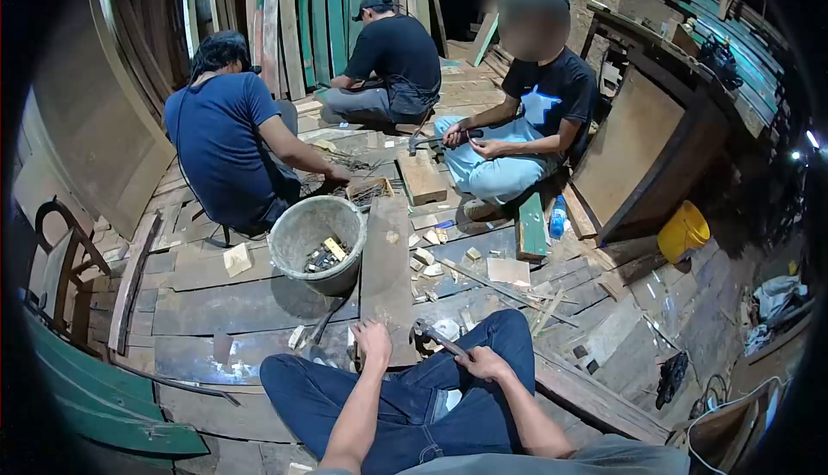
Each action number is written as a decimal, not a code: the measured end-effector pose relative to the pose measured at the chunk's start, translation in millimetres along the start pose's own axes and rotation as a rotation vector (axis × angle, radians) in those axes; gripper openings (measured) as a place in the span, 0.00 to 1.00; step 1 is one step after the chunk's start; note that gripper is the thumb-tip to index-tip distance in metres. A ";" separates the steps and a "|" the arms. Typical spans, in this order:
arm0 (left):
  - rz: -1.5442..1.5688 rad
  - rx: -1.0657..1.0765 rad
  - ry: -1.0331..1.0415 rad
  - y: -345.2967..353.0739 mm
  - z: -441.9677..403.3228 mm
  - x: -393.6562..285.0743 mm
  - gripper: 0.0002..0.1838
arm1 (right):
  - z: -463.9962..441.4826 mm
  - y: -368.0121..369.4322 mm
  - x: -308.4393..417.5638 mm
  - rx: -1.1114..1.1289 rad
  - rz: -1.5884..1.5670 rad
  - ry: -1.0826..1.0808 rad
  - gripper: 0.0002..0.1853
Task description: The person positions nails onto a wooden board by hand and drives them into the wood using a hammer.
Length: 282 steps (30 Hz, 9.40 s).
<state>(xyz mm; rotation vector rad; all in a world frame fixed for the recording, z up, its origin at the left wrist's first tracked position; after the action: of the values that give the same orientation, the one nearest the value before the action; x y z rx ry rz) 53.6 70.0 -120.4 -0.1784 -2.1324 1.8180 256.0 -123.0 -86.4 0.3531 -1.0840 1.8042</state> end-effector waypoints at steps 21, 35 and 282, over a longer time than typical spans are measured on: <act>0.358 -0.002 0.121 47.7 -7.7 12.1 0.13 | -14.6 7.1 -14.8 -0.045 0.072 -0.069 0.26; 0.582 -0.063 0.092 33.6 -10.5 17.7 0.11 | 1.0 -9.4 14.5 -0.083 0.101 -0.129 0.26; 0.912 -0.104 0.250 25.0 -97.6 35.6 0.11 | -50.2 55.3 119.8 -0.533 -0.084 -0.056 0.30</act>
<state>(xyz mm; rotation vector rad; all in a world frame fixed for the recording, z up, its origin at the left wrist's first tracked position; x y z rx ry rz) 49.4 176.7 -126.2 -1.5202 -2.1045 1.9270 161.2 -20.3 -66.2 0.1234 -1.5106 1.3708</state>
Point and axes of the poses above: each hand's wrist, its own z-axis away from the middle knuckle, its own y-axis out of the palm, x = y × z, the point moved 9 cm from there along -z, towards the middle knuckle, and after that the axes turned 9 degrees about -z, right-handed, at the moved point
